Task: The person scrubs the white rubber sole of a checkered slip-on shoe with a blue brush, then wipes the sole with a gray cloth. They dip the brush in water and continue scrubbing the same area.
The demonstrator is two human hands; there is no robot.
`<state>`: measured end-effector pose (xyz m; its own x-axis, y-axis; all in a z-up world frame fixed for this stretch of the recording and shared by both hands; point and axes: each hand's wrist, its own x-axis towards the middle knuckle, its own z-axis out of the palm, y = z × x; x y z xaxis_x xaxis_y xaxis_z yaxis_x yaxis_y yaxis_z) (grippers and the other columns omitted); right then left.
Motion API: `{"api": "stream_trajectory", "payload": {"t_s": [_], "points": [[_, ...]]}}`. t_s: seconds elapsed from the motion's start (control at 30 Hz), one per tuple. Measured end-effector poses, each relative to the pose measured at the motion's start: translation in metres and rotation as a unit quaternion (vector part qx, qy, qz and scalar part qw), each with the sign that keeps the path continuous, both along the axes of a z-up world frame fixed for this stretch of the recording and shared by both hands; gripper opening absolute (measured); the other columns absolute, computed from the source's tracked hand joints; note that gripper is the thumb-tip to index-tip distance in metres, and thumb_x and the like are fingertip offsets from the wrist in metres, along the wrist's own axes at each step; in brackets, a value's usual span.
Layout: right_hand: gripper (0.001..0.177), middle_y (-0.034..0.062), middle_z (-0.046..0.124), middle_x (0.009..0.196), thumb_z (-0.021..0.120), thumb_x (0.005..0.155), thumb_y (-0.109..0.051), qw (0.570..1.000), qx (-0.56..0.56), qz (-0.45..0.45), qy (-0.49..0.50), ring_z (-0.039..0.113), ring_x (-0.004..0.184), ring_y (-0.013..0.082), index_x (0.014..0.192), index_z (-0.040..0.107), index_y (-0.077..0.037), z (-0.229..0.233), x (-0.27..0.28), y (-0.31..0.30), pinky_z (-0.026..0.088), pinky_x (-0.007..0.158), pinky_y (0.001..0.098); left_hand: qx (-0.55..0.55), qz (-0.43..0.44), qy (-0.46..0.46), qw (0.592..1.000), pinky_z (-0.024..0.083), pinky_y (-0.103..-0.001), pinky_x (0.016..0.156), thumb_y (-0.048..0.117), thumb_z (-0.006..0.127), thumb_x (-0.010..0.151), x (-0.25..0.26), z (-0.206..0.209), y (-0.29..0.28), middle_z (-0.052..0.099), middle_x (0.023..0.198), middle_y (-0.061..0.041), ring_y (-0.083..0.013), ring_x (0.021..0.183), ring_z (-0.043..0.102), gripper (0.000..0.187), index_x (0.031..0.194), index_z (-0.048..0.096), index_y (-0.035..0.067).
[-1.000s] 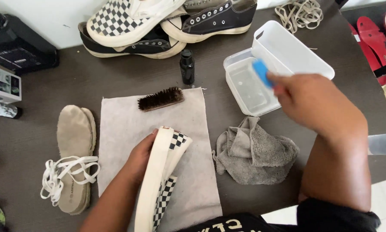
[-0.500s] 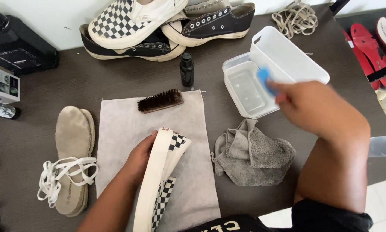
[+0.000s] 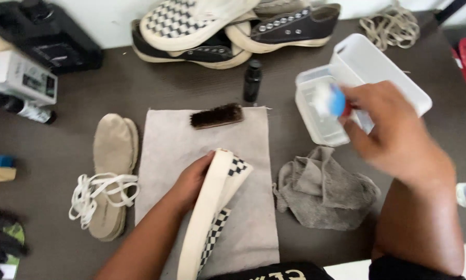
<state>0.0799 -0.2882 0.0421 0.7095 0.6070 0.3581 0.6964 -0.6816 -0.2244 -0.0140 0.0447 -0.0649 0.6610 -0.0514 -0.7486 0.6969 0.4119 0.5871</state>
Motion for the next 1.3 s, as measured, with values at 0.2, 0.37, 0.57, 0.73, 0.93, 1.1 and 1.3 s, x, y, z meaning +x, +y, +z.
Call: {"api": "stream_trajectory", "payload": {"t_s": [0.2, 0.37, 0.57, 0.73, 0.93, 1.1, 1.3], "points": [[0.035, 0.0056, 0.059, 0.088, 0.055, 0.087, 0.005, 0.973, 0.122, 0.186, 0.060, 0.057, 0.093, 0.0250, 0.120, 0.063, -0.002, -0.006, 0.001, 0.081, 0.040, 0.099, 0.0424, -0.020, -0.033, 0.005, 0.999, 0.050, -0.037, 0.063, 0.048, 0.051, 0.100, -0.003, -0.014, 0.005, 0.069, 0.084, -0.011, -0.0233, 0.069, 0.063, 0.048, 0.111, 0.073, 0.007], [0.028, 0.0064, 0.046, 0.070, 0.048, 0.099, -0.014, 0.862, 0.311, 0.276, 0.290, 0.047, 0.068, 0.0213, 0.095, 0.073, 0.000, -0.041, 0.019, 0.139, 0.045, 0.071, 0.0397, -0.148, -0.028, -0.126, 0.980, 0.048, -0.046, 0.106, 0.041, 0.049, 0.105, -0.008, -0.115, 0.012, 0.072, 0.120, -0.020, -0.0323, 0.111, 0.068, 0.052, 0.132, 0.068, 0.001], [0.019, 0.0058, 0.049, 0.059, 0.071, 0.083, -0.008, 0.868, 0.295, 0.306, 0.258, 0.053, 0.057, 0.0239, 0.067, 0.061, -0.010, -0.072, 0.015, 0.186, 0.045, 0.065, 0.0381, -0.048, -0.124, -0.185, 0.974, 0.044, -0.048, 0.111, 0.046, 0.042, 0.109, 0.002, -0.135, 0.032, 0.067, 0.122, -0.026, -0.0309, 0.115, 0.062, 0.059, 0.128, 0.066, -0.004], [0.019, 0.0007, 0.048, 0.059, 0.071, 0.077, -0.007, 0.864, 0.325, 0.299, 0.241, 0.053, 0.056, 0.0230, 0.065, 0.057, -0.013, -0.113, 0.030, 0.188, 0.045, 0.065, 0.0359, -0.052, -0.114, -0.189, 0.974, 0.048, -0.044, 0.105, 0.041, 0.039, 0.110, -0.006, -0.097, 0.019, 0.070, 0.113, -0.021, -0.0286, 0.107, 0.064, 0.053, 0.123, 0.068, -0.002], [0.021, -0.0007, 0.044, 0.056, 0.068, 0.076, -0.009, 0.887, 0.321, 0.286, 0.166, 0.049, 0.050, 0.0231, 0.064, 0.052, -0.016, -0.083, 0.015, 0.187, 0.043, 0.062, 0.0361, -0.022, -0.135, -0.222, 0.965, 0.048, -0.047, 0.105, 0.040, 0.036, 0.110, -0.001, -0.104, 0.020, 0.070, 0.111, -0.024, -0.0299, 0.109, 0.064, 0.055, 0.120, 0.068, -0.004], [0.022, -0.0024, 0.049, 0.056, 0.061, 0.082, -0.010, 0.845, 0.355, 0.367, 0.161, 0.050, 0.049, 0.0229, 0.062, 0.054, -0.019, -0.109, 0.042, 0.183, 0.042, 0.060, 0.0353, 0.035, -0.166, -0.242, 0.955, 0.051, -0.044, 0.097, 0.036, 0.033, 0.111, -0.001, -0.022, 0.010, 0.067, 0.096, -0.020, -0.0303, 0.098, 0.064, 0.053, 0.114, 0.069, -0.002], [0.028, -0.0014, 0.044, 0.058, 0.057, 0.089, -0.023, 0.859, 0.330, 0.376, 0.114, 0.045, 0.052, 0.0226, 0.063, 0.047, -0.020, -0.086, 0.012, 0.190, 0.041, 0.061, 0.0379, 0.024, -0.158, -0.250, 0.955, 0.052, -0.044, 0.093, 0.031, 0.033, 0.111, 0.005, -0.039, 0.013, 0.069, 0.094, -0.018, -0.0279, 0.093, 0.062, 0.050, 0.110, 0.070, -0.001]]}}
